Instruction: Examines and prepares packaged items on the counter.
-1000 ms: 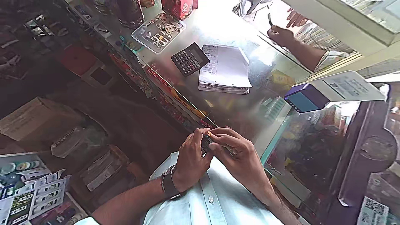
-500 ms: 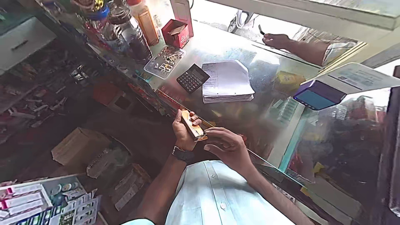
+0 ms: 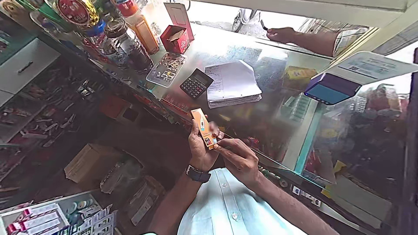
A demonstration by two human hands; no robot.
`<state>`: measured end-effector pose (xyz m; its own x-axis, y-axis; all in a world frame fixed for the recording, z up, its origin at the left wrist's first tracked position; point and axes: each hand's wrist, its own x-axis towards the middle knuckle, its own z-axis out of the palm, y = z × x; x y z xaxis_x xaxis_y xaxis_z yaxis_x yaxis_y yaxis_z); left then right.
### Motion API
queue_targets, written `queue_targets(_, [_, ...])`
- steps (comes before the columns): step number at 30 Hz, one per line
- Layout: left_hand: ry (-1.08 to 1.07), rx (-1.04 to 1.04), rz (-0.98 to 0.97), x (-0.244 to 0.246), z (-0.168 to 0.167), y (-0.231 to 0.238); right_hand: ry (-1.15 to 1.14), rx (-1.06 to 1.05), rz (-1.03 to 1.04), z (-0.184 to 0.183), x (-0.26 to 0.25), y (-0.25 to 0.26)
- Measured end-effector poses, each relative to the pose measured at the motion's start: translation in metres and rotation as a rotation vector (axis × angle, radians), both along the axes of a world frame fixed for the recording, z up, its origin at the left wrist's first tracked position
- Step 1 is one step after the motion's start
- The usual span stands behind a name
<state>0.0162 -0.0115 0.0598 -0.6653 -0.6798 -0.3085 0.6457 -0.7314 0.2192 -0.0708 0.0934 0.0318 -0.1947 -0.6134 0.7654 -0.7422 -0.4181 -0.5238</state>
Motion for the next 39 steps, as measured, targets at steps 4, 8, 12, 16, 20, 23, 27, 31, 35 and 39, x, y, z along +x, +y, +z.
queue_targets(4, [0.015,-0.063,-0.015,0.000,-0.002,0.000,-0.018,0.007,-0.008,0.001,0.000,0.000])
queue_targets(8, [0.044,-0.172,-0.028,0.000,-0.006,0.004,-0.124,-0.005,-0.039,0.004,0.002,-0.002])
queue_targets(12, [-0.057,-0.164,0.099,-0.006,-0.004,0.005,0.006,0.010,-0.029,0.001,0.000,-0.005])
queue_targets(16, [-0.115,-0.145,0.144,-0.006,-0.004,0.007,0.108,-0.020,0.070,-0.002,-0.013,-0.005])
queue_targets(20, [-0.089,-0.163,0.125,-0.008,-0.005,0.009,0.112,-0.053,0.074,-0.003,-0.014,-0.007])
queue_targets(23, [-0.039,-0.185,0.098,-0.009,-0.008,0.010,-0.021,-0.031,0.000,0.001,-0.006,-0.008])
queue_targets(27, [-0.011,-0.223,0.097,-0.013,-0.005,0.015,-0.113,-0.048,-0.082,0.002,0.000,-0.010])
queue_targets(31, [0.001,-0.206,0.130,-0.015,-0.001,0.018,-0.208,-0.090,0.023,-0.021,-0.014,-0.017])
queue_targets(35, [-0.031,-0.108,0.141,-0.009,-0.005,0.020,-0.309,-0.063,0.138,-0.035,-0.022,-0.018])
queue_targets(39, [0.003,-0.007,0.070,-0.005,-0.014,0.020,-0.250,0.013,0.186,-0.035,-0.025,-0.014])
